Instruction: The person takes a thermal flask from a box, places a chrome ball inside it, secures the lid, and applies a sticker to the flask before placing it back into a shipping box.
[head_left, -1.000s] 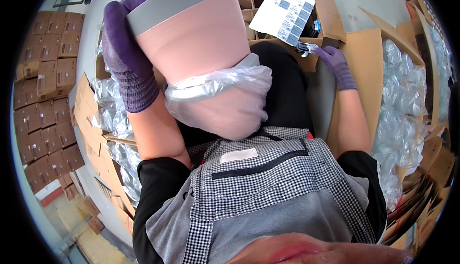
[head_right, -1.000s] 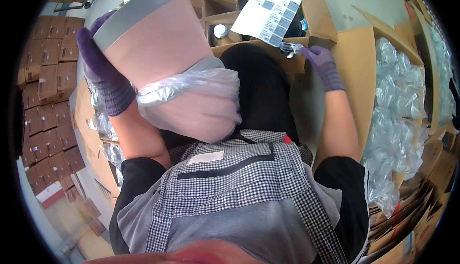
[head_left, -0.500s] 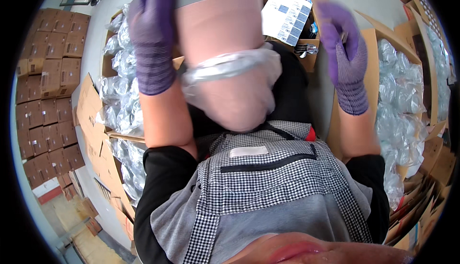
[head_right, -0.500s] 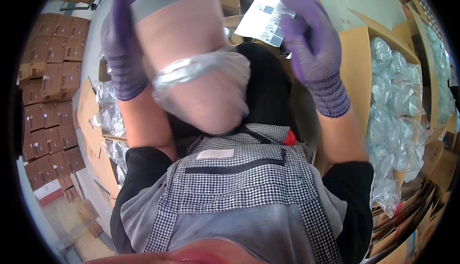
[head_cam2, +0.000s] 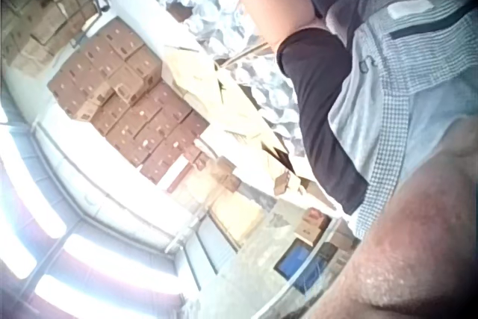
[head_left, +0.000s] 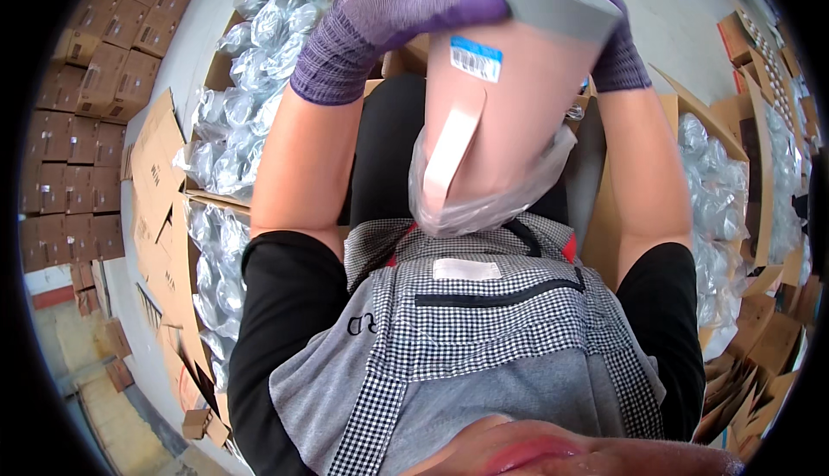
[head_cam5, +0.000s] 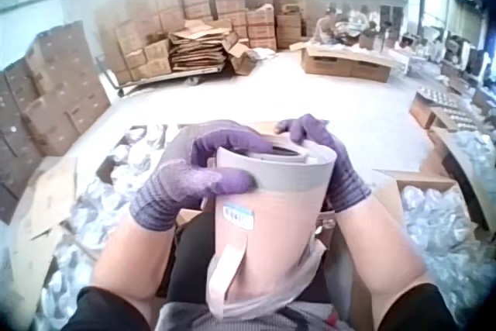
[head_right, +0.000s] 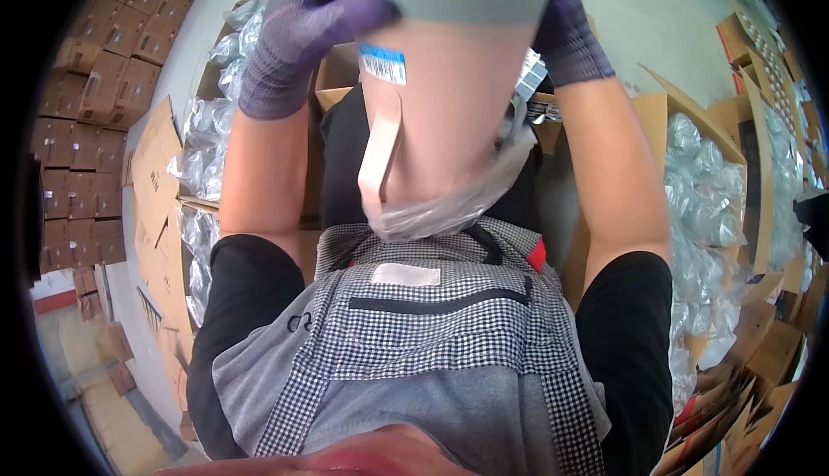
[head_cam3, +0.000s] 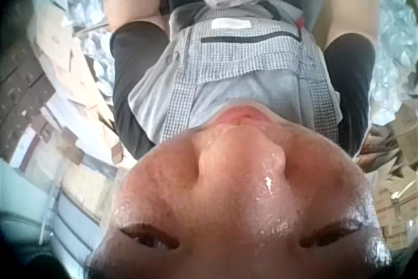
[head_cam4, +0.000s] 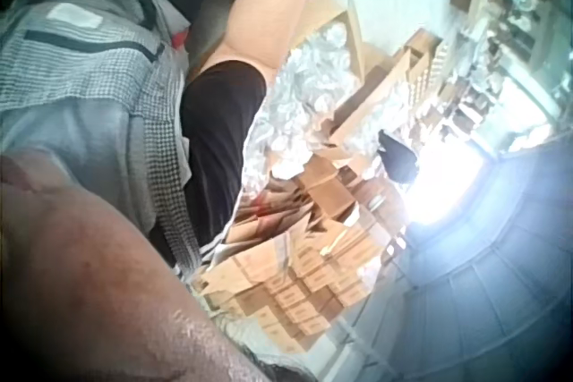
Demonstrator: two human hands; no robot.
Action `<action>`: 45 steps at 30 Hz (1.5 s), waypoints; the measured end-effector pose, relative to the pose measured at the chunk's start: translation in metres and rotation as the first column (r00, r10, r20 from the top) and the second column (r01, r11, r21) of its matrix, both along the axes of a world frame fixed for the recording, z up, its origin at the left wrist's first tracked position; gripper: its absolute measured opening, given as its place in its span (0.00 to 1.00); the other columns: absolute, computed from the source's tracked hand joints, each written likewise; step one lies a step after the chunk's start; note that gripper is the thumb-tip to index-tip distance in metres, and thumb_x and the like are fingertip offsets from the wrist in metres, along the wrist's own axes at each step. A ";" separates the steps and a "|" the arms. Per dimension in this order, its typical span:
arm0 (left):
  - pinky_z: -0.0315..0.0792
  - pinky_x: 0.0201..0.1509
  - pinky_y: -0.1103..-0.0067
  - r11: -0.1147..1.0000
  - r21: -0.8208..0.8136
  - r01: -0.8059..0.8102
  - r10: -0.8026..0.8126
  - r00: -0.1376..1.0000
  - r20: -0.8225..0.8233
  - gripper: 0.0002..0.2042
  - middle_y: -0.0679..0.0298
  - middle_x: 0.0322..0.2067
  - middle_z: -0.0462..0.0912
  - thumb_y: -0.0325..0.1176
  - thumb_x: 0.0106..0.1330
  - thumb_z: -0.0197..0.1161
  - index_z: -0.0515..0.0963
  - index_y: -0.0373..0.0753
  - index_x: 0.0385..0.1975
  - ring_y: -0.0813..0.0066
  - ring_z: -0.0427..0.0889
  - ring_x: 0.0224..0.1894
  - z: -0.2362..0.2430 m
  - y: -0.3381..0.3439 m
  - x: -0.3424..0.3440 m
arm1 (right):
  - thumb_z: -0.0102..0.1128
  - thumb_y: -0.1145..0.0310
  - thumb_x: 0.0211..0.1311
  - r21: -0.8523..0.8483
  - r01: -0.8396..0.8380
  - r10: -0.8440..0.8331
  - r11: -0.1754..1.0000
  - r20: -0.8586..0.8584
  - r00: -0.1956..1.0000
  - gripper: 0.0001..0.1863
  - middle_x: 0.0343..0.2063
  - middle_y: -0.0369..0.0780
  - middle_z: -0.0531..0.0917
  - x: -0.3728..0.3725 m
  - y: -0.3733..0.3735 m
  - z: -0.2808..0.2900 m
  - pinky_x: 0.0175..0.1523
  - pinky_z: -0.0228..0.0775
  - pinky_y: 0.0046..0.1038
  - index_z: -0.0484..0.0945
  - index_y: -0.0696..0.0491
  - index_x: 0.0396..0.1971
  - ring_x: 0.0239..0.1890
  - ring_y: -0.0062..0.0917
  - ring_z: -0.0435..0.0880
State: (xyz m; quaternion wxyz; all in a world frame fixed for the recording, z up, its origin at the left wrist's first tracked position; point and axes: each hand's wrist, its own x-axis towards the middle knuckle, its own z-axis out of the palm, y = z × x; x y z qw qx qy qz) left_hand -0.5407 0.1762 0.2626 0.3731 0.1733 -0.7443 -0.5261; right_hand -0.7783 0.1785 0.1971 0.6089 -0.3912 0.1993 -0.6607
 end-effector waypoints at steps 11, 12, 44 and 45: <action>0.72 0.33 0.68 0.661 -0.588 -0.467 0.615 0.785 0.068 0.13 0.52 0.22 0.80 0.37 0.67 0.65 0.83 0.32 0.27 0.56 0.81 0.26 0.007 0.004 0.012 | 0.59 0.64 0.68 -0.621 0.115 -0.617 0.775 -0.705 0.349 0.20 0.36 0.34 0.74 0.039 0.080 0.010 0.40 0.65 0.25 0.78 0.54 0.57 0.33 0.19 0.68; 0.73 0.35 0.69 0.672 -0.581 -0.459 0.571 0.821 0.012 0.12 0.52 0.24 0.82 0.35 0.68 0.64 0.84 0.31 0.28 0.58 0.81 0.27 0.003 0.001 0.019 | 0.62 0.67 0.64 -0.708 -0.004 -0.677 0.707 -0.678 0.287 0.22 0.37 0.34 0.74 0.043 0.074 0.019 0.40 0.65 0.25 0.79 0.53 0.58 0.33 0.20 0.69; 0.71 0.31 0.71 0.874 -0.399 -0.278 0.228 0.959 -0.169 0.17 0.57 0.20 0.78 0.40 0.72 0.58 0.80 0.33 0.26 0.67 0.78 0.24 -0.021 -0.019 0.027 | 0.64 0.69 0.37 -0.463 -0.868 -0.855 0.182 -0.511 0.093 0.27 0.49 0.44 0.81 0.028 0.039 0.085 0.48 0.74 0.42 0.86 0.61 0.44 0.40 0.34 0.78; 0.72 0.32 0.71 0.866 -0.416 -0.276 0.231 0.960 -0.157 0.16 0.58 0.20 0.78 0.39 0.72 0.58 0.81 0.33 0.26 0.68 0.78 0.24 -0.017 -0.016 0.028 | 0.65 0.70 0.36 -0.476 -0.862 -0.859 0.175 -0.502 0.103 0.25 0.47 0.43 0.81 0.025 0.041 0.085 0.47 0.75 0.41 0.86 0.60 0.42 0.39 0.33 0.78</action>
